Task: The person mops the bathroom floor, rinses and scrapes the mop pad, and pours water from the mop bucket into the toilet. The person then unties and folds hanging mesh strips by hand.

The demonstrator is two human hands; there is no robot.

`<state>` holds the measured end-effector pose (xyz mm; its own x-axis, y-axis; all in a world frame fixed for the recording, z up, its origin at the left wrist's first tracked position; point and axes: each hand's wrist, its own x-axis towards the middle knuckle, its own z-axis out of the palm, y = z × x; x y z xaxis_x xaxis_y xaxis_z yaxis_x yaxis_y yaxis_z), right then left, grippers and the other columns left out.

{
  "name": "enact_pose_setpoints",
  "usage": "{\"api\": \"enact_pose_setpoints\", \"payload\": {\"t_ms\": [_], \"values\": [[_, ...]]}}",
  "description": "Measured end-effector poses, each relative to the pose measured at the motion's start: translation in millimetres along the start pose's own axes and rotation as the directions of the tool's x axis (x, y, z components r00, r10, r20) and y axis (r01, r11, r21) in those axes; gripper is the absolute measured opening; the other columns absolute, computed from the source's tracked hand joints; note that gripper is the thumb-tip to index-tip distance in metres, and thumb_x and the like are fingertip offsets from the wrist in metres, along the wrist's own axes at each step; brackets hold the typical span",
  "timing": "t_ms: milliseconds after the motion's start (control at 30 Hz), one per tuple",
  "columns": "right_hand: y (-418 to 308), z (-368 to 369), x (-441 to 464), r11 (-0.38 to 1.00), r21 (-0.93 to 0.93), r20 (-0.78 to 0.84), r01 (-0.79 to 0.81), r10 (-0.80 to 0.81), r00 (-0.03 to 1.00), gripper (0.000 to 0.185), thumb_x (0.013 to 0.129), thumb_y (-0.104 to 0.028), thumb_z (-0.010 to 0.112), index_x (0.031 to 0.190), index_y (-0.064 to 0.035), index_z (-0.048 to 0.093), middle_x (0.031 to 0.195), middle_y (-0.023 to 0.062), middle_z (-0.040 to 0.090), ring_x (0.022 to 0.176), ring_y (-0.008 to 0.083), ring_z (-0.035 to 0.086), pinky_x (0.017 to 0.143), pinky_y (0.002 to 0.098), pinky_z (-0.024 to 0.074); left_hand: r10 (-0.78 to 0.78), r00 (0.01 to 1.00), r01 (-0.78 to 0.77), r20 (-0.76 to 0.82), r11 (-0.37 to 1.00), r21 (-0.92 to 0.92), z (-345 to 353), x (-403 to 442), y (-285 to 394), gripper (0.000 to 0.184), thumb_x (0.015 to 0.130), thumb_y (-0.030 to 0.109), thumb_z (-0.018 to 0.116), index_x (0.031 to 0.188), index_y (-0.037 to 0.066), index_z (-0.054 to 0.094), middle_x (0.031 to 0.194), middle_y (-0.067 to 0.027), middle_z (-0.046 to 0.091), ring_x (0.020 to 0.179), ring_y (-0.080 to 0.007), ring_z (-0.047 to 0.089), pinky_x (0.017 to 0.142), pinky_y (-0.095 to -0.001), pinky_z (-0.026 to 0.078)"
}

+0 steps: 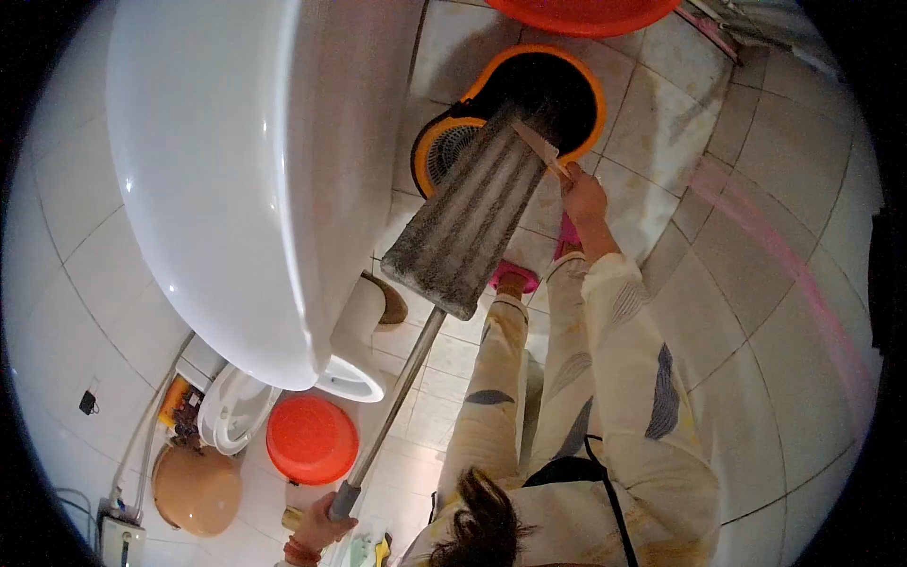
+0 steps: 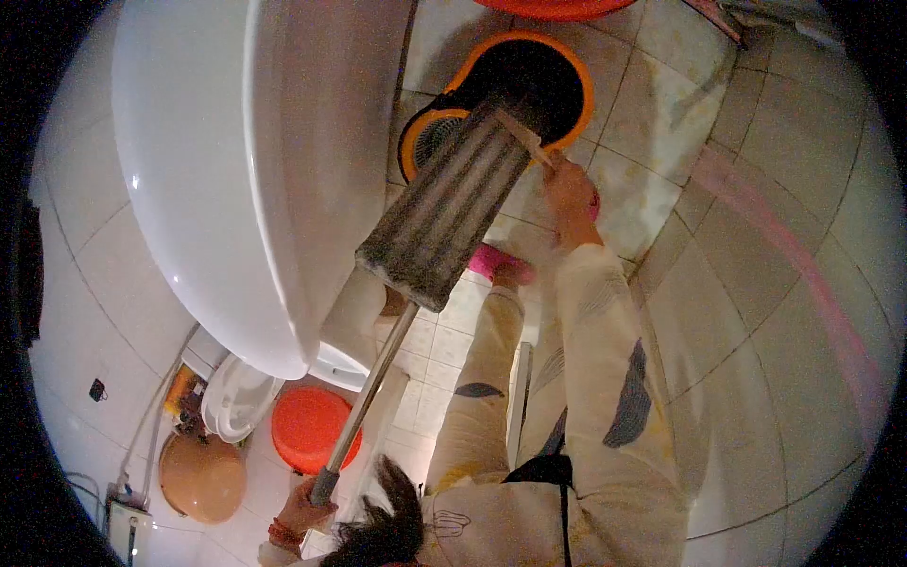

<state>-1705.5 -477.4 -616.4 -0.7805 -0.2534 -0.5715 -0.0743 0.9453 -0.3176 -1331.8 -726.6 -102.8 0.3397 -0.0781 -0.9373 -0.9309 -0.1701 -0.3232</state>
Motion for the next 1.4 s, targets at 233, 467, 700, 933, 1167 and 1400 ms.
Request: {"api": "enact_pose_setpoints", "payload": {"t_ms": [233, 467, 700, 933, 1167, 1400], "values": [[-14.4, 10.4, -82.5, 0.955, 0.276, 0.068, 0.107, -0.13, 0.989, 0.017, 0.078, -0.018, 0.056, 0.092, -0.0081, 0.054, 0.065, 0.0171, 0.056, 0.057, 0.0349, 0.055, 0.05, 0.0442, 0.041, -0.085, 0.996, 0.086, -0.041, 0.996, 0.025, -5.6, -17.6, -28.1, 0.042, 0.066, 0.007, 0.073, 0.104, 0.003, 0.054, 0.066, -0.0006, 0.055, 0.054, -0.0102, 0.052, 0.05, -0.0271, 0.045], [0.1, 29.8, -60.9, 0.984, 0.117, 0.045, 0.137, -0.143, 0.989, 0.012, 0.08, -0.018, 0.052, 0.089, -0.0101, 0.054, 0.066, 0.0176, 0.057, 0.062, 0.0357, 0.057, 0.054, 0.0454, 0.043, 0.005, 0.999, 0.0, -0.037, 0.99, 0.141, -3.5, -1.0, -24.3, 0.039, 0.066, 0.004, 0.071, 0.102, 0.004, 0.055, 0.062, -0.0007, 0.054, 0.049, -0.0113, 0.051, 0.045, -0.0272, 0.043], [-3.2, 17.9, 27.3, 0.993, -0.011, 0.02, -0.118, 0.118, 0.993, 0.02, 0.083, -0.023, 0.049, 0.092, -0.0064, 0.057, 0.078, 0.0196, 0.06, 0.071, 0.0363, 0.059, 0.063, 0.0453, 0.0469, -0.054, 0.998, 0.055, 0.041, 0.998, -0.015, -7.2, 15.0, -64.1, 0.04, 0.068, 0.001, 0.069, 0.104, 0.006, 0.052, 0.062, 0.0006, 0.051, 0.047, -0.0108, 0.048, 0.042, -0.0267, 0.04], [-59.4, -23.0, -44.8, 0.952, 0.237, 0.285, 0.192, -0.257, 0.923, 0.02, 0.08, -0.021, 0.053, 0.093, -0.0066, 0.059, 0.076, 0.0194, 0.06, 0.069, 0.0345, 0.06, 0.059, 0.0464, 0.0474, -0.08, 0.996, 0.08, 0.045, 0.997, -0.011, -4.5, 19.3, -59.5, 0.038, 0.068, 0.0, 0.069, 0.102, 0.004, 0.052, 0.06, -0.0006, 0.051, 0.047, -0.01, 0.048, 0.04, -0.025, 0.039], [-30.0, 4.1, 12.6, 0.989, -0.14, 0.136, 0.057, -0.038, 0.99, 0.023, 0.081, -0.019, 0.053, 0.1, -0.0057, 0.057, 0.076, 0.0194, 0.06, 0.073, 0.0342, 0.061, 0.061, 0.0448, 0.0497, -0.053, 0.998, 0.053, -0.029, 0.999, -0.009, 2.1, 20.5, -55.8, 0.033, 0.068, 0.002, 0.07, 0.096, 0.004, 0.052, 0.06, -0.0004, 0.052, 0.047, -0.0088, 0.048, 0.041, -0.0237, 0.039], [-33.8, 22.3, 49.3, 0.995, -0.1, 0.061, 0.021, -0.015, 0.998, 0.027, 0.083, -0.019, 0.052, 0.105, -0.0048, 0.056, 0.095, 0.019, 0.062, 0.085, 0.0353, 0.06, 0.071, 0.0434, 0.0499, 0.012, 1.0, -0.011, 0.027, 0.999, -0.038, -6.2, 35.1, -83.7, 0.039, 0.069, 0.006, 0.07, 0.103, 0.004, 0.053, 0.061, 0.0006, 0.052, 0.048, -0.0077, 0.048, 0.042, -0.0232, 0.039]]}}
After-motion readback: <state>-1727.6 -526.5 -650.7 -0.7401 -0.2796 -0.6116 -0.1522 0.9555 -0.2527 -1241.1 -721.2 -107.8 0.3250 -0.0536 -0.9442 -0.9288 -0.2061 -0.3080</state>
